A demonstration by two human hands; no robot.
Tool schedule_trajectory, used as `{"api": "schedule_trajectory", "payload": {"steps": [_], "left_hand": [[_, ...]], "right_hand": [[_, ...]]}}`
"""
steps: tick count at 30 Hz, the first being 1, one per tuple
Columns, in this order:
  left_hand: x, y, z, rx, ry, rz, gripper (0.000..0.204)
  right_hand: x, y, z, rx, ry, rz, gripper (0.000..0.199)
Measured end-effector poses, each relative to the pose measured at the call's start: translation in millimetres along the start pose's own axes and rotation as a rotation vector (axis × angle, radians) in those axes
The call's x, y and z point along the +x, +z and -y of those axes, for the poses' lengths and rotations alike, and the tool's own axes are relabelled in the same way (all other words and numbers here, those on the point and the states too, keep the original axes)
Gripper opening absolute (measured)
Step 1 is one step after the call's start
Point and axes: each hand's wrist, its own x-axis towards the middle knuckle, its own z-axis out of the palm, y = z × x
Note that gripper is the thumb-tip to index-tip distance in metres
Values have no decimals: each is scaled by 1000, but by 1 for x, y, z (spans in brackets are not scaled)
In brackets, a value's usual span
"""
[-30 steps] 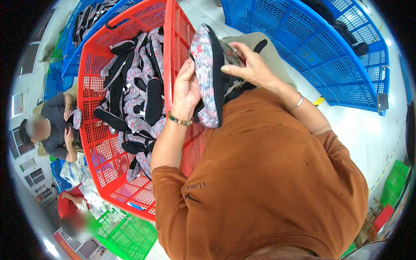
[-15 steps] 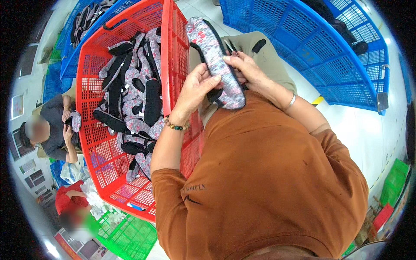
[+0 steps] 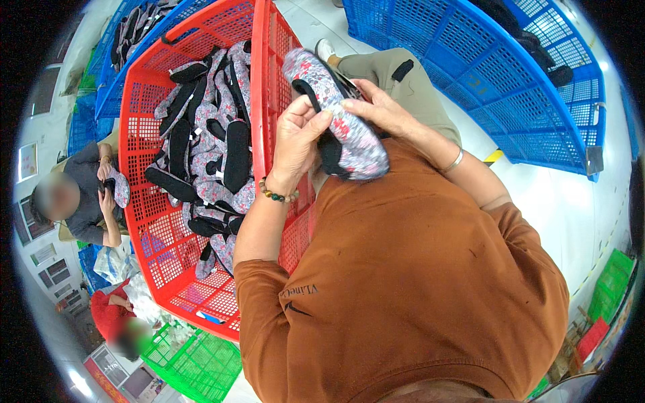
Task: The person sits on the floor and uses scissors to trim excess fabric from the edges of floral-patterned slippers. They pick up each slipper from a red basket, cut along the sole perimeter, and return the finished slipper to the basket.
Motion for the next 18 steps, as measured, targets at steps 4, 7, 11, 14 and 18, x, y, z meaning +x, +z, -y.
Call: {"api": "schedule_trajectory", "payload": {"steps": [4,7,11,14,18], "left_hand": [[-5,7,-5,62,-98,240,48],[-14,12,-8,181,-281,316,54],[-19,21,-1,498,-244,456,48],[-23,21,1,259,-272,210,34],[-15,25,2,-12,-102,-34,12]], "right_hand": [[5,-14,6,287,178,-27,55],[6,-19,-6,299,270,-4,53],[-2,0,-1,186,186,-31,63],[2,-7,-5,51,185,42,50],[-2,-26,18,-185,-13,-7,36]]}}
